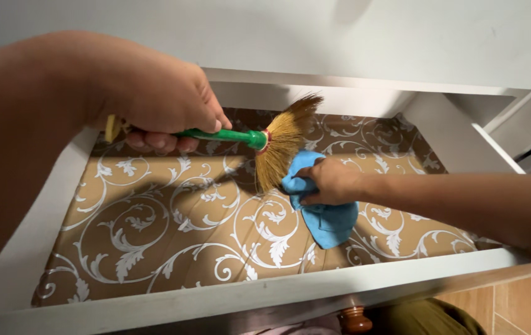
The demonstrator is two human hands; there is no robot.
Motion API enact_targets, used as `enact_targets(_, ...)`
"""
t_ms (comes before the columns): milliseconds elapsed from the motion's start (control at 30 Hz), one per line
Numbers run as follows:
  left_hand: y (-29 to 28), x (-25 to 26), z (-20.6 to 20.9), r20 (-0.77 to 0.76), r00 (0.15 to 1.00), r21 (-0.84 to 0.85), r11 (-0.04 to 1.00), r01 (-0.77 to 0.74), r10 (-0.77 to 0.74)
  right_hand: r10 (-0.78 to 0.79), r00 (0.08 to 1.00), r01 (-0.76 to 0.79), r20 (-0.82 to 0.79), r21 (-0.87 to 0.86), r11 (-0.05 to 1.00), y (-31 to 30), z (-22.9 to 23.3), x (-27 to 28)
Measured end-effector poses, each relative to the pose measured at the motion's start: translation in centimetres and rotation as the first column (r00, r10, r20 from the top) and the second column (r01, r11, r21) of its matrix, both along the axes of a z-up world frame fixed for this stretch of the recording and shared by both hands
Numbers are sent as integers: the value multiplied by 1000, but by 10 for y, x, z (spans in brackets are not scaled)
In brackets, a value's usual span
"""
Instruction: The person sweeps the inside of an open drawer with a small broom, then wipes the surface with a blue cloth. The drawer is empty and lined with patterned paper.
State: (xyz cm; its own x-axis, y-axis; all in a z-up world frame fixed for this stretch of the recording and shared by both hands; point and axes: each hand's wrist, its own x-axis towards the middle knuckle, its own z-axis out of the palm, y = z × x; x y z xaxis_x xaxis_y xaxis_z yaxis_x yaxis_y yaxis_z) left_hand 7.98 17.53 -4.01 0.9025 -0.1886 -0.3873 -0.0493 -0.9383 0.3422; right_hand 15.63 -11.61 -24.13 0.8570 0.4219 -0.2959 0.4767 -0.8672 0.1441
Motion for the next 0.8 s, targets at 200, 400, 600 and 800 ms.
enact_targets(200,-1,-1,-1,-51,998,-87,996,-35,31,85,994,-94,65,153,984,-4,-11,10)
enact_targets(400,-2,-1,-4,-59,998,-55,998,-18,14,35,999,-39,27,168,985,-9,-19,19)
enact_targets(600,-2,1,-8,-96,995,-84,996,3,-11,78,994,-84,72,76,994,-18,-37,29)
enact_targets(800,2,8,-15,-154,988,-196,980,-41,10,-94,994,105,-59,229,968,-45,-18,32)
